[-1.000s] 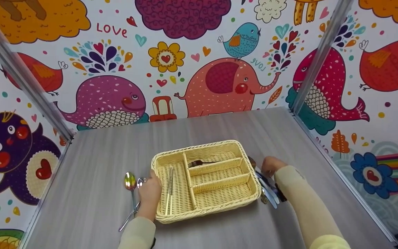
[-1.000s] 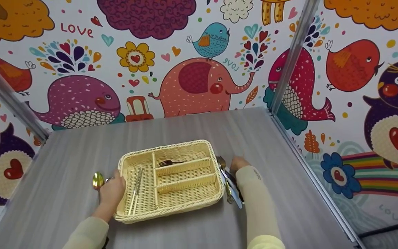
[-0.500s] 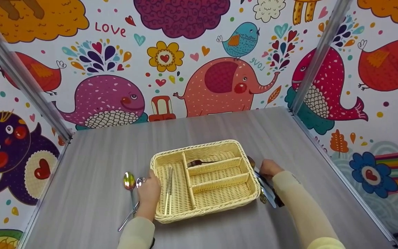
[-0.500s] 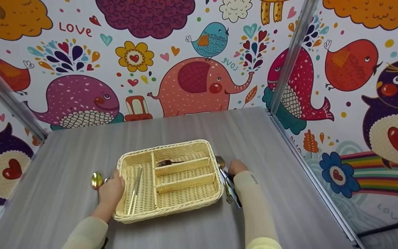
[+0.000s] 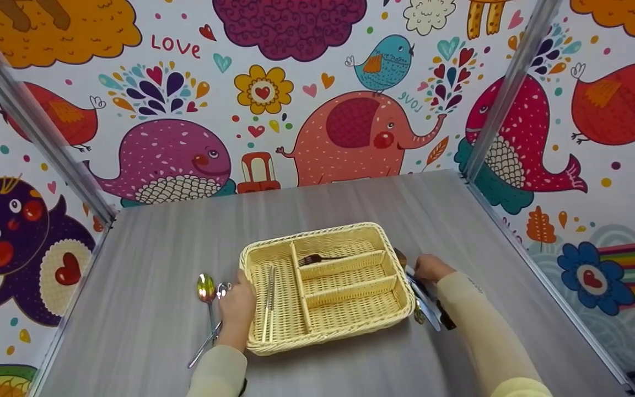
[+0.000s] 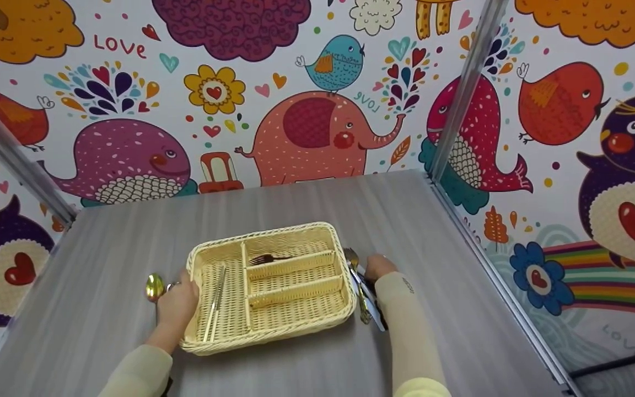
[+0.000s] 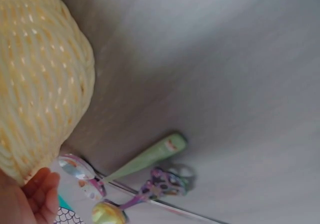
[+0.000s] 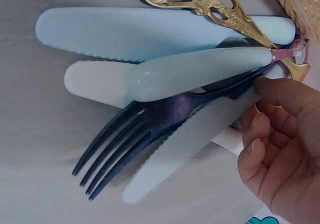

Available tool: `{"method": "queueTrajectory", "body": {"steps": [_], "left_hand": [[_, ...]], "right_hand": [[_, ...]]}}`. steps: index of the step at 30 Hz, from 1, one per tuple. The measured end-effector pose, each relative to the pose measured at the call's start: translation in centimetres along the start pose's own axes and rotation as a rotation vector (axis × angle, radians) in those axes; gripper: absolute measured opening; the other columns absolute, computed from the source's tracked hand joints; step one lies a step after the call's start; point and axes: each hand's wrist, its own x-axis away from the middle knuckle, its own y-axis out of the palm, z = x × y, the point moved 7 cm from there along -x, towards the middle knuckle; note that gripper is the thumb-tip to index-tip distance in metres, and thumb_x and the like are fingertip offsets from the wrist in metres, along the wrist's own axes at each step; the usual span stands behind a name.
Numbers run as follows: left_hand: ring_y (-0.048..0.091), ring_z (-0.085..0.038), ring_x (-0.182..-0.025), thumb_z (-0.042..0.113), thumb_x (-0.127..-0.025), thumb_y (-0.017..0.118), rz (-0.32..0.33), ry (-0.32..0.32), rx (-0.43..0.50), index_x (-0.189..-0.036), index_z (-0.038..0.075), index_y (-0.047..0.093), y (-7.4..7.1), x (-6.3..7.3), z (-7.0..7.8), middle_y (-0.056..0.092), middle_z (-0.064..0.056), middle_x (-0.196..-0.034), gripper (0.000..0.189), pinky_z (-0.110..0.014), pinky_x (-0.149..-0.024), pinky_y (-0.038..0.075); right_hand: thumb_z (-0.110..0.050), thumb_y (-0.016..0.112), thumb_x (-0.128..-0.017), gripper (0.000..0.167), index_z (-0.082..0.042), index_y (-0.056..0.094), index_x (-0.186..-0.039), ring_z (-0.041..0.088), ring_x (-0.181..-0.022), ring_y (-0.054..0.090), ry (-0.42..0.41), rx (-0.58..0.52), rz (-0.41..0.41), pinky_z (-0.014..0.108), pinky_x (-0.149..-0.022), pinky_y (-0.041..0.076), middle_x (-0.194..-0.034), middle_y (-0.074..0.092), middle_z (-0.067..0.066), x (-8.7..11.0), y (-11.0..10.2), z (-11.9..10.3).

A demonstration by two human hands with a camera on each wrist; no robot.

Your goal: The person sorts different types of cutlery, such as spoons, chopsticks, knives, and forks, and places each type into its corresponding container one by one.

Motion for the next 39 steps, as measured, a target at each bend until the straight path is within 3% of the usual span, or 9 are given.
{"method": "queueTrajectory", "body": {"steps": [4, 9, 13, 18, 23, 27, 31, 39], "left_hand": [[0.054, -0.031, -0.041, 0.009, -0.083, 0.054, 0.034, 0.005, -0.001, -0.109, -0.009, 0.051, -0.1, 0.0, 0.0, 0.053, -0.016, -0.048, 0.031, -0.042, -0.038, 0.042], [0.054, -0.032, -0.040, 0.009, -0.083, 0.053, 0.026, -0.003, 0.011, -0.110, -0.009, 0.050, -0.1, 0.0, -0.1, 0.053, -0.016, -0.047, 0.032, -0.043, -0.038, 0.042], [0.054, -0.032, -0.041, 0.008, -0.083, 0.053, 0.037, -0.007, 0.008, -0.109, -0.009, 0.050, -0.1, -0.1, -0.1, 0.052, -0.016, -0.047, 0.031, -0.043, -0.038, 0.042], [0.053, -0.031, -0.039, 0.008, -0.083, 0.054, 0.085, 0.021, -0.014, -0.108, -0.009, 0.052, -0.3, -0.1, 0.1, 0.052, -0.015, -0.045, 0.031, -0.042, -0.036, 0.041], [0.053, -0.032, -0.039, 0.008, -0.083, 0.054, 0.099, 0.023, 0.001, -0.108, -0.009, 0.051, -0.4, 0.0, 0.2, 0.052, -0.015, -0.045, 0.030, -0.043, -0.036, 0.040], [0.054, -0.033, -0.040, 0.008, -0.083, 0.055, 0.110, 0.017, 0.003, -0.107, -0.008, 0.052, -0.4, 0.1, 0.1, 0.053, -0.016, -0.046, 0.030, -0.044, -0.037, 0.041], [0.052, -0.032, -0.038, 0.007, -0.079, 0.060, 0.178, 0.041, -0.011, -0.104, -0.008, 0.053, -0.6, 0.2, 0.2, 0.051, -0.016, -0.045, 0.030, -0.043, -0.036, 0.039], [0.050, -0.030, -0.034, 0.006, -0.076, 0.059, 0.284, 0.091, -0.042, -0.099, -0.009, 0.054, -1.0, 0.6, 0.6, 0.049, -0.015, -0.043, 0.028, -0.041, -0.032, 0.038]], "right_hand": [[-0.001, 0.058, -0.075, 0.017, -0.003, 0.056, -0.058, 0.011, -0.048, 0.036, 0.022, -0.062, -0.037, 0.024, -0.046, 0.030, -0.054, 0.042, -0.003, -0.1, 0.2, 0.2], [-0.002, 0.054, -0.076, 0.030, -0.014, 0.040, -0.052, 0.009, -0.043, 0.029, 0.046, -0.098, -0.075, 0.024, -0.043, 0.025, -0.049, 0.033, -0.005, 0.0, 0.3, 0.4], [-0.003, 0.055, -0.076, 0.027, -0.012, 0.043, -0.054, 0.010, -0.045, 0.031, 0.043, -0.117, -0.069, 0.024, -0.044, 0.027, -0.051, 0.035, -0.005, -0.1, -0.2, 0.5], [-0.004, 0.059, -0.074, 0.016, -0.004, 0.053, -0.058, 0.012, -0.049, 0.035, -0.005, -0.030, -0.033, 0.024, -0.048, 0.030, -0.054, 0.039, -0.004, 0.1, -1.3, 0.5], [-0.006, 0.061, -0.076, 0.023, -0.008, 0.048, -0.057, 0.013, -0.051, 0.033, 0.000, 0.085, -0.049, 0.025, -0.050, 0.029, -0.055, 0.038, -0.003, 0.4, -2.3, 0.5], [-0.006, 0.061, -0.074, 0.012, -0.005, 0.054, -0.064, 0.015, -0.055, 0.039, 0.045, 0.094, -0.054, 0.026, -0.051, 0.032, -0.062, 0.046, 0.000, 0.7, -3.1, 0.3], [-0.005, 0.059, -0.075, 0.006, 0.000, 0.060, -0.072, 0.015, -0.058, 0.040, 0.054, 0.128, -0.055, 0.027, -0.052, 0.033, -0.066, 0.049, 0.002, 0.9, -3.6, 0.1], [-0.006, 0.058, -0.079, 0.016, 0.004, 0.063, -0.091, 0.020, -0.069, 0.048, 0.088, 0.062, -0.052, 0.033, -0.062, 0.043, -0.078, 0.056, 0.008, 1.1, -4.7, 0.3]]}}
